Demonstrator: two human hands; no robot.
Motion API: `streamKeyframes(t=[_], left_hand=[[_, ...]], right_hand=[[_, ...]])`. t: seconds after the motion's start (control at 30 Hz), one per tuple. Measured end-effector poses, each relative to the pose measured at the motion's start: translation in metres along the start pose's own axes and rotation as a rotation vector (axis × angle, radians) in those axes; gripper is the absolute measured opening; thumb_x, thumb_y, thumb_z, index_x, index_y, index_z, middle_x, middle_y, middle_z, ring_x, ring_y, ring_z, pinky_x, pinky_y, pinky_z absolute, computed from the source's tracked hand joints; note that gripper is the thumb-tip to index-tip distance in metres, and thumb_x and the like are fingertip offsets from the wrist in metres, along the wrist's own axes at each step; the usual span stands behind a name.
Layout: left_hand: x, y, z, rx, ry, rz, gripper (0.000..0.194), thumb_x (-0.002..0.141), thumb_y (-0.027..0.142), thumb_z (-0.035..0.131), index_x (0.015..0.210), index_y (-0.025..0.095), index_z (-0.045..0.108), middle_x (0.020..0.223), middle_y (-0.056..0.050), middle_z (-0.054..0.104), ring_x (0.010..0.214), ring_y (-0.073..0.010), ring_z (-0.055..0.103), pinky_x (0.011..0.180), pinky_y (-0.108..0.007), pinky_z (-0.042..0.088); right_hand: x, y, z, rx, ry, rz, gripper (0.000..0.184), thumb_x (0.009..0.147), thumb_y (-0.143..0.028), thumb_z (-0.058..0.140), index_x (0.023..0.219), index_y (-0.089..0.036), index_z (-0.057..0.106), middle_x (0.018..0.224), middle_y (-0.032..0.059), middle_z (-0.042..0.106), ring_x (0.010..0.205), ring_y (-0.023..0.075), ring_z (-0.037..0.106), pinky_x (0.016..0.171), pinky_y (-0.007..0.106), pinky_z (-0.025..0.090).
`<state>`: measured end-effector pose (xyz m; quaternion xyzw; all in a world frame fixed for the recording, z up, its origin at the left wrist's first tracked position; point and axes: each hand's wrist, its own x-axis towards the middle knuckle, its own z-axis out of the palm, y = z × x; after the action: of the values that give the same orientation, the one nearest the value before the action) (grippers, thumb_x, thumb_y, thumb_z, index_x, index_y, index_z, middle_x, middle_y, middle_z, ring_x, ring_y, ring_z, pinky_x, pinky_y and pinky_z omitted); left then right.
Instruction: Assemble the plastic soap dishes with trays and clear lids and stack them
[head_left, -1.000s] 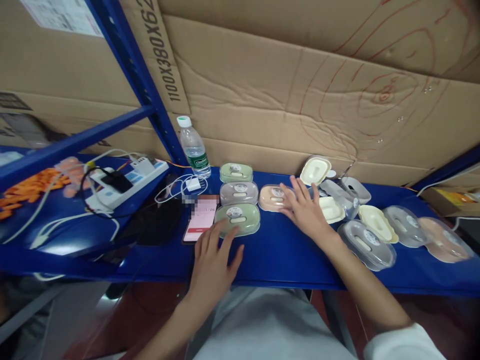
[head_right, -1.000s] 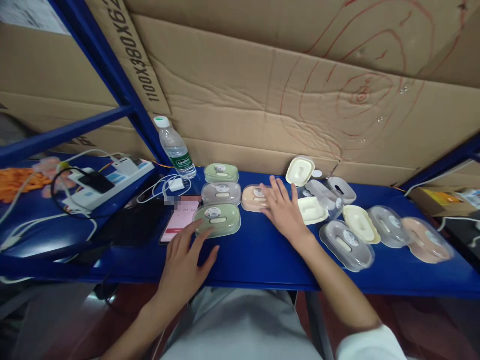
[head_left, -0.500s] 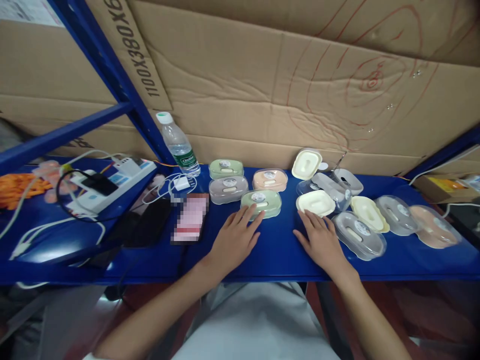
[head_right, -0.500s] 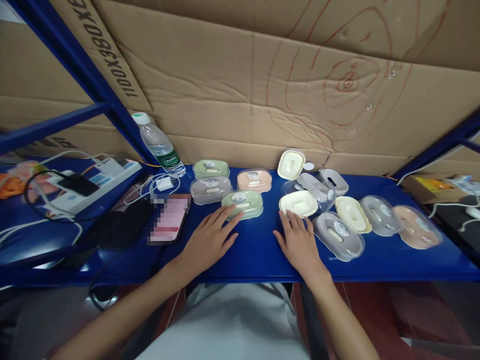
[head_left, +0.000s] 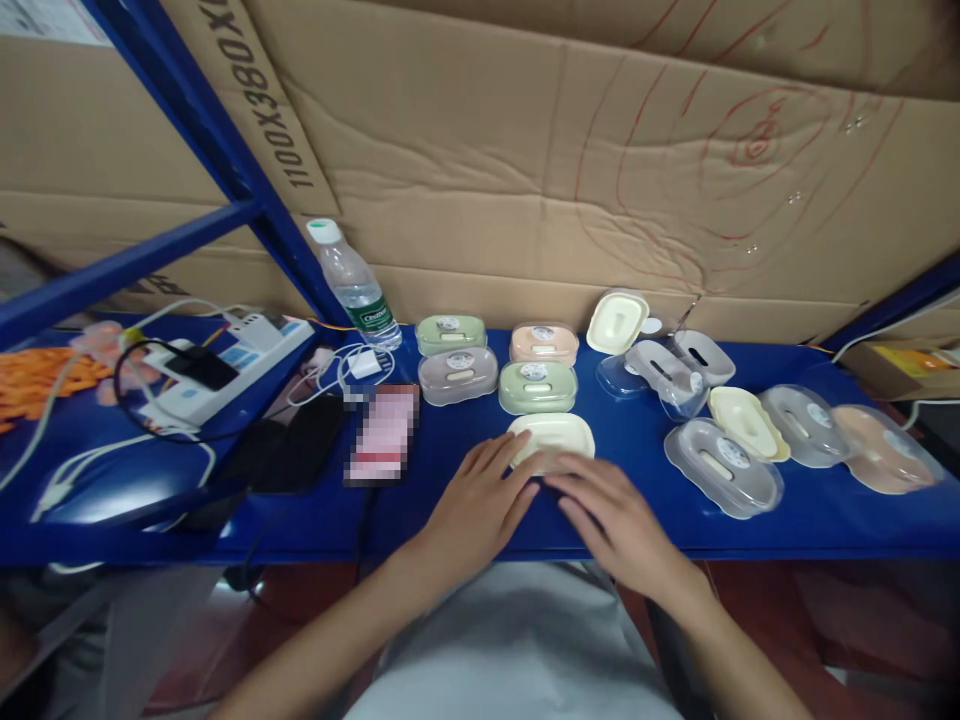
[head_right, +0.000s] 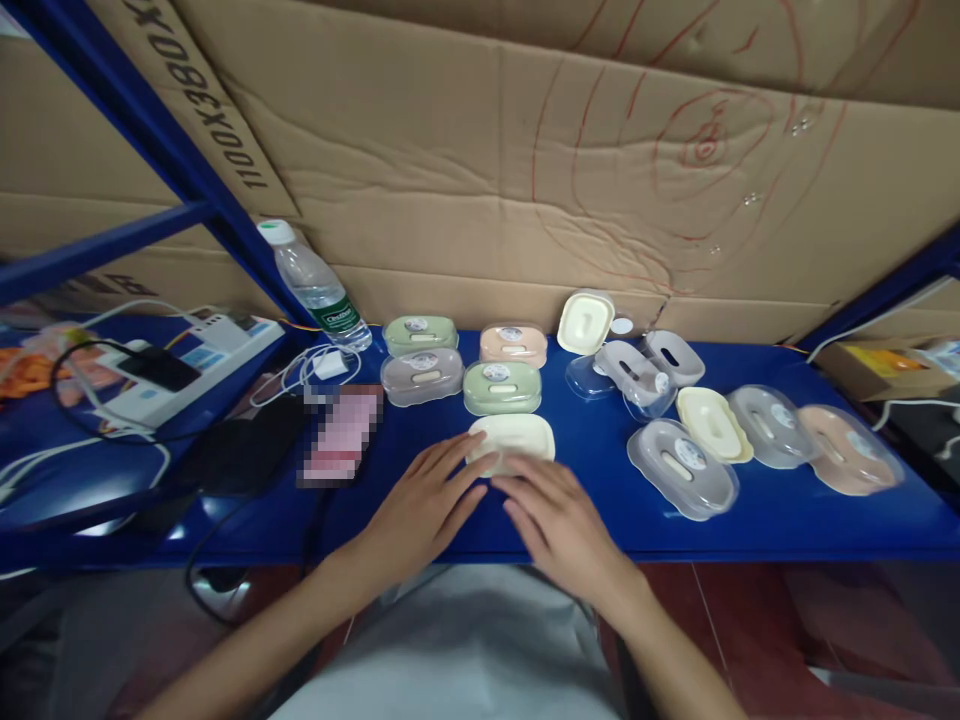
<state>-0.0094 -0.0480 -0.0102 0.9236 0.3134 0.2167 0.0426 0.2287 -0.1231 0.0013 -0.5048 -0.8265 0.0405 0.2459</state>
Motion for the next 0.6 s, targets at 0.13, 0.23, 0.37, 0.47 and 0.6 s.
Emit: streamKeyframes(t=[0.13,0.23,0.37,0.47,0.6], left_hand=[[-0.036,-0.003,-0.001,-0.01,-0.008,-0.001,0.029,0.11,0.033,0.057,0.131,0.022,0.073,0.151,-0.013,0.065,0.139,-0.0326,0.062,0.116,-0.054,0.053],[-0.047,-0.011,0.003,-0.049,0.041,-0.046,0.03,0.109,0.027,0.058,0.136,0.022,0.069,0.139,-0.012,0.07,0.131,-0.0304,0.066,0.108,-0.05,0.058],[-0.05,-0.017,0.008,-0.091,0.096,-0.085,0.031,0.109,0.023,0.057,0.138,0.022,0.065,0.132,-0.011,0.07,0.127,-0.0299,0.065,0.105,-0.05,0.058],[-0.051,-0.017,0.011,-0.107,0.104,-0.09,0.031,0.108,0.022,0.058,0.138,0.023,0.066,0.135,-0.011,0.068,0.131,-0.0302,0.063,0.106,-0.049,0.057],[-0.053,-0.016,0.012,-0.112,0.107,-0.102,0.029,0.108,0.023,0.057,0.136,0.023,0.066,0.135,-0.011,0.068,0.131,-0.0304,0.064,0.107,-0.05,0.057]], right_hand=[[0.013,0.049,-0.022,-0.366,0.148,0.298,0.043,0.111,-0.035,0.047,0.15,-0.02,0.06,0.155,0.0173,0.062,0.144,0.0361,0.057,0.117,0.058,0.046],[0.024,0.091,-0.032,-0.593,0.151,0.608,0.06,0.109,-0.045,0.049,0.159,-0.013,0.049,0.161,0.0274,0.052,0.145,0.0454,0.053,0.114,0.066,0.044],[0.039,0.124,-0.032,-0.647,0.088,0.849,0.07,0.107,-0.05,0.05,0.162,-0.008,0.041,0.159,0.031,0.052,0.142,0.0466,0.054,0.11,0.066,0.045],[0.044,0.127,-0.03,-0.66,0.062,0.839,0.061,0.106,-0.042,0.051,0.159,-0.011,0.046,0.153,0.0254,0.06,0.137,0.043,0.059,0.109,0.061,0.046],[0.046,0.116,-0.036,-0.635,0.141,0.778,0.046,0.102,-0.028,0.05,0.146,-0.016,0.059,0.136,0.0187,0.072,0.115,0.0366,0.071,0.093,0.048,0.054]])
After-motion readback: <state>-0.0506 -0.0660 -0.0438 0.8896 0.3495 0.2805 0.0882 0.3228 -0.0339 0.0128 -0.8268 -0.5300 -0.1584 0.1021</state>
